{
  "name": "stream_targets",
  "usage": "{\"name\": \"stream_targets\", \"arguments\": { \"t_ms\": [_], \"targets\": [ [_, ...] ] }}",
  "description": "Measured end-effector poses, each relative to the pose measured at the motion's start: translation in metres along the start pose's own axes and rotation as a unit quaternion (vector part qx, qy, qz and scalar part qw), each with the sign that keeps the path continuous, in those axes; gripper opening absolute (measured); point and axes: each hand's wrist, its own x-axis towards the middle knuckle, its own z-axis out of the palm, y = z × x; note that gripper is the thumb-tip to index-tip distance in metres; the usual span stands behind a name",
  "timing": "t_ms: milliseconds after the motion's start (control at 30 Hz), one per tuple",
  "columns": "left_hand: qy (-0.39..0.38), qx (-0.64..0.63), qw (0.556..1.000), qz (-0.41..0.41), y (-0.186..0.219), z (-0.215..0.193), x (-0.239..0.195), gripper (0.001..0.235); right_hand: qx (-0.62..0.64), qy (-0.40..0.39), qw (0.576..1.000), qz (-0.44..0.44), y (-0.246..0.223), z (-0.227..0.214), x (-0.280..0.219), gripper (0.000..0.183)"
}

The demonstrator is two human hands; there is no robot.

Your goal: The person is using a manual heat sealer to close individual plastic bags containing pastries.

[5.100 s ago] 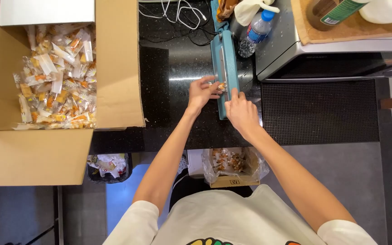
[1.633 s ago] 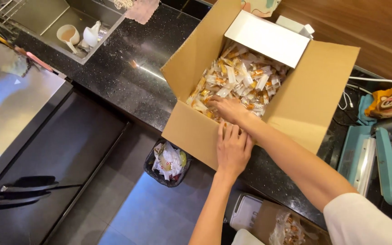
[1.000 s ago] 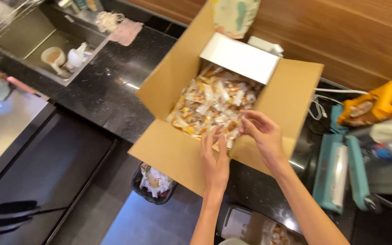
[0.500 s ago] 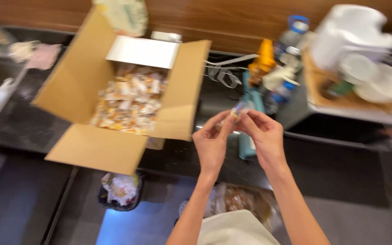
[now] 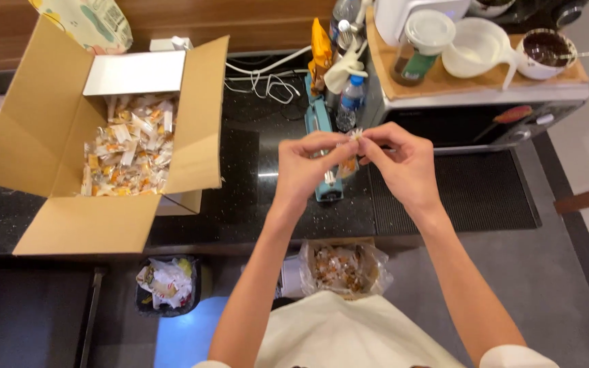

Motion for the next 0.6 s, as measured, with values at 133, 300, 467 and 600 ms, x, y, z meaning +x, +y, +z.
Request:
{"name": "stream_targets", "arguments": {
  "t_ms": [133,300,467,600],
  "targets": [
    [-0.038,0.005,0.999,0.001,0.004,-0.004,0.001,0.013,-0.012,-0.029,0.999,0.005,-0.001,-0.013,0.0,0.009],
    [-0.064,0.083,0.994,0.023,0.017,-0.006,0.0,0.015,-0.07,-0.055,0.996,-0.012,0.004,-0.019,0.002,0.007],
    [-0.04,0.099,0.994,0.037,0.025,-0.008,-0.003,0.013,-0.048,-0.074,0.996,0.018,-0.007,-0.014,-0.001,0.01],
    [-0.024,0.058,0.997,0.033,0.023,-0.013,0.0,0.014,-0.04,-0.116,0.991,0.057,-0.008,-0.014,-0.013,0.016]
  ]
}}
